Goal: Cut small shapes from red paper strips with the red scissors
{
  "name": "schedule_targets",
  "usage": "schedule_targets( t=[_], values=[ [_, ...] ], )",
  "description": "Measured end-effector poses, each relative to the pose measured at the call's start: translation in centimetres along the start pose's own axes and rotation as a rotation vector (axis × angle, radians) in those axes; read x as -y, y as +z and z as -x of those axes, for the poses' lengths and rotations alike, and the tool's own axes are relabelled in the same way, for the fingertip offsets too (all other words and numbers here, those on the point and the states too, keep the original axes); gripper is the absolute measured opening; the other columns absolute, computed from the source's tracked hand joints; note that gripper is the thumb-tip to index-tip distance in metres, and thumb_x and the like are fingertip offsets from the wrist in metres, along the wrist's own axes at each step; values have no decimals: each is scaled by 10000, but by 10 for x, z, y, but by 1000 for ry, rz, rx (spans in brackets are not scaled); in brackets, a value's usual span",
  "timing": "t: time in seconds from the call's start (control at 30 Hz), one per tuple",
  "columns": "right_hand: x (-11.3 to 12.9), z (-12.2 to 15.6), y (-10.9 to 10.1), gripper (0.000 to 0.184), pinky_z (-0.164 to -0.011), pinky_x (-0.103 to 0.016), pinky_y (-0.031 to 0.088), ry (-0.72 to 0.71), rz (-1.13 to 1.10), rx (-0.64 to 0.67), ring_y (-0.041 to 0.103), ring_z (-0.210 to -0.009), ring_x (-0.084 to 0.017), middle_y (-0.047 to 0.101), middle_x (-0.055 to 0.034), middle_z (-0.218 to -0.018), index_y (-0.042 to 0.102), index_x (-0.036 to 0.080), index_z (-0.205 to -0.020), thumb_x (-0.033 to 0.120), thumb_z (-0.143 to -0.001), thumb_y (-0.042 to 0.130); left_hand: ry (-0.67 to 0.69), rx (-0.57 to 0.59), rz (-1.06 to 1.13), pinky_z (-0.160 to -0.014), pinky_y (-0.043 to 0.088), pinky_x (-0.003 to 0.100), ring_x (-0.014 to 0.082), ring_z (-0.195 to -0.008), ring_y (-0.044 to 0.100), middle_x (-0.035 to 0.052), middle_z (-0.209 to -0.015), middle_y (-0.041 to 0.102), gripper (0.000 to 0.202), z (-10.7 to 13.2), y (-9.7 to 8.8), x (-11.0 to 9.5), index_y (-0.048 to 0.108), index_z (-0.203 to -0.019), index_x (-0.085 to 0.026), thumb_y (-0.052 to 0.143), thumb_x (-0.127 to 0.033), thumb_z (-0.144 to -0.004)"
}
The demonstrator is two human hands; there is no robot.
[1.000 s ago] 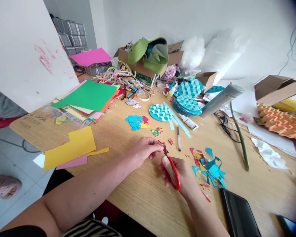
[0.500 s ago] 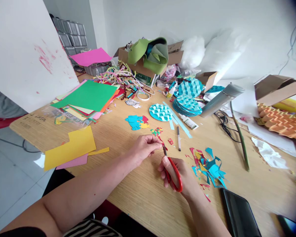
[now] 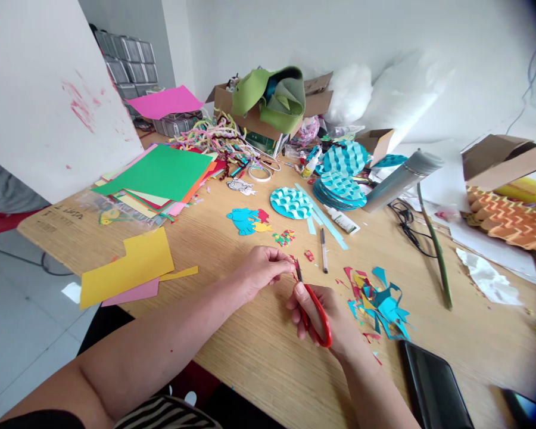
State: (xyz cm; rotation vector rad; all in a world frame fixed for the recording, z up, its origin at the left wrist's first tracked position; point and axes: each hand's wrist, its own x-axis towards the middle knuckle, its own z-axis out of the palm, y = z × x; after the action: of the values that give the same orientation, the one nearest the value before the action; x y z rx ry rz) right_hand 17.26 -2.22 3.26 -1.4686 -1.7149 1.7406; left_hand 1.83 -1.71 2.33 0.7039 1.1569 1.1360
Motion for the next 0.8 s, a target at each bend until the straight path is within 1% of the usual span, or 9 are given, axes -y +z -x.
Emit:
schedule_targets(
  t=[0.2,0.43,0.6,0.8],
  values=[
    [-1,-3,-3,553,-279,-144,280,22,0,25,522,-332,-76,568,10,-505,550,143,-641,689,-710,596,10,32,-32,-446,259,216,51,-465,388,-29,-558,528,150,-1,-1,1,604,-639,-131,670,-251,-578],
    [-3,-3,-5,533,-296,-152,280,-4,18,48,538,-340,-87,575,10,-510,564,142,-663,670,-724,591,17,42,-50,-452,264,220,55,-471,387,-31,-558,518,158,0,-1,2,604,-640,-131,669,-259,-575],
    [-5,-4,-6,512,-323,-163,319,-17,37,33,528,-326,-85,569,17,-484,557,147,-643,649,-737,596,18,48,-40,-452,264,219,58,-477,386,-27,-568,521,162,0,-1,1,599,-639,-136,666,-265,-568],
    [-5,-5,-6,508,-320,-165,307,-8,40,13,519,-317,-85,570,18,-475,556,151,-636,648,-727,607,7,63,-37,-448,257,220,63,-483,391,-28,-555,503,166,-1,-2,3,600,-640,-140,669,-274,-571]
  ],
)
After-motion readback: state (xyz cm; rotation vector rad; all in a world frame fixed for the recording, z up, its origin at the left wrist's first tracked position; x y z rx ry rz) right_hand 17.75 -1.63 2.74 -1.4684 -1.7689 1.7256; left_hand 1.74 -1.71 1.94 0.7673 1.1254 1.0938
